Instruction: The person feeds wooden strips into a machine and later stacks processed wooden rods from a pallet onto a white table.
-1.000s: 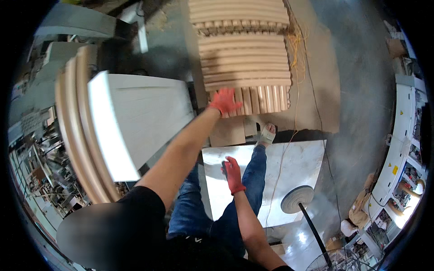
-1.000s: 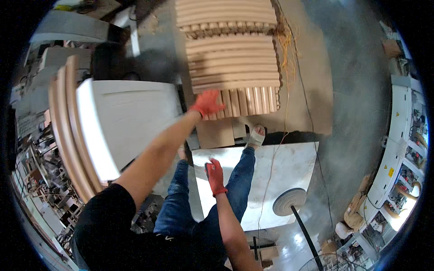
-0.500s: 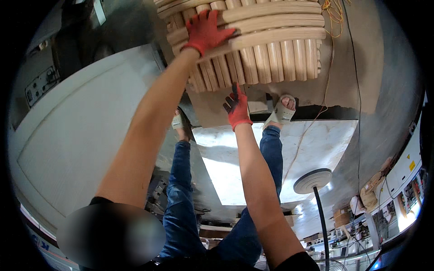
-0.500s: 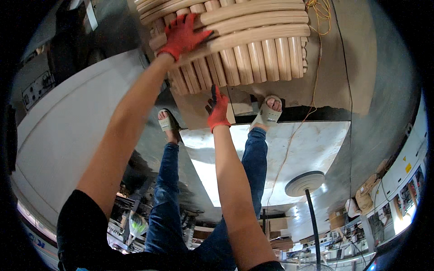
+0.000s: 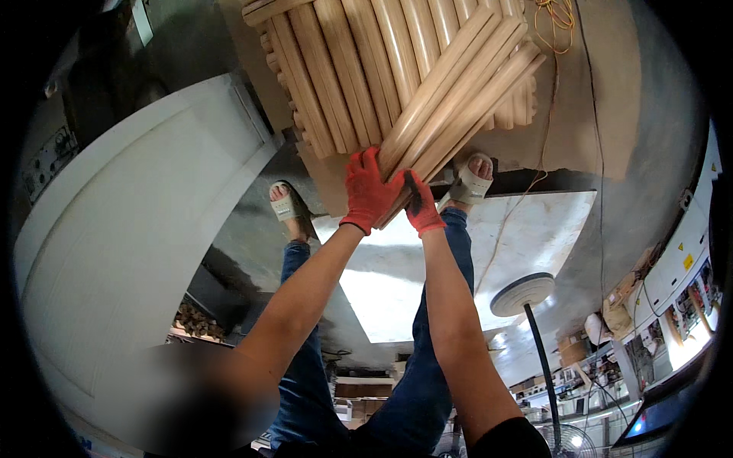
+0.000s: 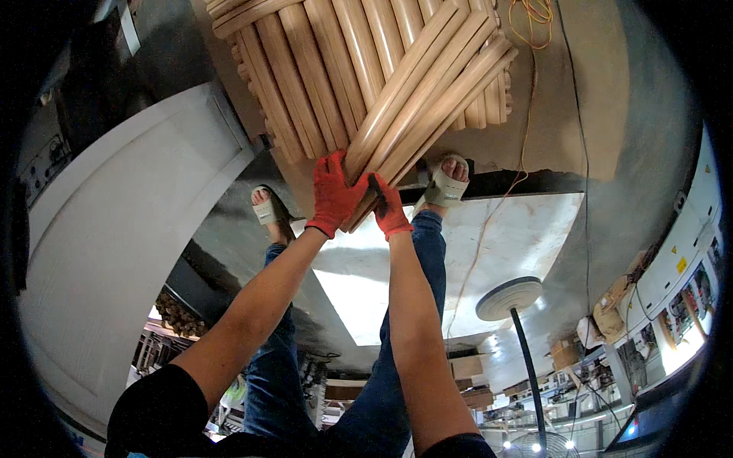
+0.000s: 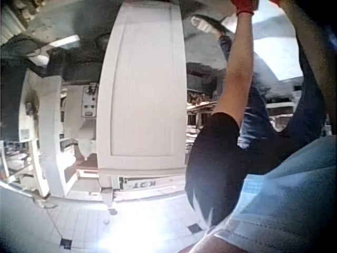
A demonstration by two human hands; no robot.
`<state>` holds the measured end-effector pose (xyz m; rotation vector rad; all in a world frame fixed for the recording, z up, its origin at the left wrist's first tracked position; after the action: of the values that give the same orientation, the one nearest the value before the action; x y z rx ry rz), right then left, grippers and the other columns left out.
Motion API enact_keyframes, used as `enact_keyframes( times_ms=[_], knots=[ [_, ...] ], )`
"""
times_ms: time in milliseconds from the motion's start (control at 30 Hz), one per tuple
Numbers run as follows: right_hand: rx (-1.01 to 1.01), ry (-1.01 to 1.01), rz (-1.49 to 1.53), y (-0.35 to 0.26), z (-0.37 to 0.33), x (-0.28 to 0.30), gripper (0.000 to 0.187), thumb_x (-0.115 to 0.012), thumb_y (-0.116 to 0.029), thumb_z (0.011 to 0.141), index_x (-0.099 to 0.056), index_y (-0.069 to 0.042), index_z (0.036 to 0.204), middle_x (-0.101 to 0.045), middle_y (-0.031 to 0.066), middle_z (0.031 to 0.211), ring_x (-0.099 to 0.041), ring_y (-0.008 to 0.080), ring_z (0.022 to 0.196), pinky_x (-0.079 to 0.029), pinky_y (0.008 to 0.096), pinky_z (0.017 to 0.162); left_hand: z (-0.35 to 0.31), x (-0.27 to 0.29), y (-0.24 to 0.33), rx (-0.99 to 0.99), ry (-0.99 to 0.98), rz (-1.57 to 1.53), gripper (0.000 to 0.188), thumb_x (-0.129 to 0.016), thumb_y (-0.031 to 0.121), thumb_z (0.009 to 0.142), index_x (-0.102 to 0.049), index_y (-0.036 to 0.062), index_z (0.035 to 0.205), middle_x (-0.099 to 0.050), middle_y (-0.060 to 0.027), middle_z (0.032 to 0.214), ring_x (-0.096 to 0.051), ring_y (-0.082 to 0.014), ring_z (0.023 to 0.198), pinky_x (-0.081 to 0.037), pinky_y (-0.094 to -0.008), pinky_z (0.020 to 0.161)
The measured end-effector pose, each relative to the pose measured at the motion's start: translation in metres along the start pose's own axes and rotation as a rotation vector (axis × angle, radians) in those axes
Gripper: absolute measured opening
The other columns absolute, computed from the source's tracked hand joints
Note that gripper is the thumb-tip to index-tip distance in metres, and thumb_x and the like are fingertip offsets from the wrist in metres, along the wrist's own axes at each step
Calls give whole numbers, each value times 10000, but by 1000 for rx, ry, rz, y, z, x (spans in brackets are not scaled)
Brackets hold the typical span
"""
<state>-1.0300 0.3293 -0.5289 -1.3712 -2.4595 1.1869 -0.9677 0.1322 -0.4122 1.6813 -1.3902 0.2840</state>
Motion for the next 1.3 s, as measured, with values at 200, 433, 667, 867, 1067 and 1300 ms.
enact_keyframes(
  times_ms=[200,433,667,867,1067,1300],
  knots=[
    [-361,-135,133,-48,-38,-52,469,-708,-226,916,-567,-1,1303,-603,67,1270,-574,197,1173,-469,330,999,-15,-22,-36,62,-398,-412,724,-798,429,780,-481,52,1311,-640,-196,1184,-635,-315,1078,-498,-419,934],
    [-74,35,9,-153,-114,-77,535,-749,-193,821,-539,-1,1275,-644,50,1110,-626,171,1015,-527,315,873,-65,20,45,10,-443,-751,864,-863,286,733,-424,44,1436,-604,-108,1274,-556,-210,1190,-446,-354,1024],
    [114,-92,-482,-287,-223,-158,381,-724,-283,838,-647,-24,1106,-661,70,1053,-637,183,941,-532,340,819,-157,177,137,-208,-307,-772,850,-855,423,673,-465,15,1309,-625,-190,1114,-610,-312,1053,-492,-421,924],
    [258,-89,-355,-412,-387,-243,548,-718,-228,768,-538,60,1199,-601,140,1153,-606,226,1016,-503,359,883,-296,338,210,-303,-329,-979,992,-789,458,749,-308,4,1488,-560,-254,1325,-564,-346,1223,-435,-391,1027],
    [344,-383,-636,-456,-479,-412,390,-693,-125,850,-563,39,1179,-612,92,1072,-582,192,1056,-461,339,923,-381,510,151,-270,106,-888,889,-779,419,798,-343,-11,1443,-650,-247,1165,-652,-329,1086,-507,-392,918],
    [284,-635,-282,-400,-497,-571,404,-717,-94,809,-577,-8,1178,-621,39,1056,-602,130,947,-513,297,818,-418,653,46,-205,402,-866,688,-801,307,816,-520,-34,1343,-649,-165,1210,-613,-198,1100,-477,-337,962]
  ],
)
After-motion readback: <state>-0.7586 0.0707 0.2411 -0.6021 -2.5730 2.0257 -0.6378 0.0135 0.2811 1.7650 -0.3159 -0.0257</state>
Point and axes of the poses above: each hand's wrist, its own z-axis towards the middle knuckle, its own x-axis out of the back of the hand, y = z × x, the point moved 10 cm from there along z, towards the middle knuckle
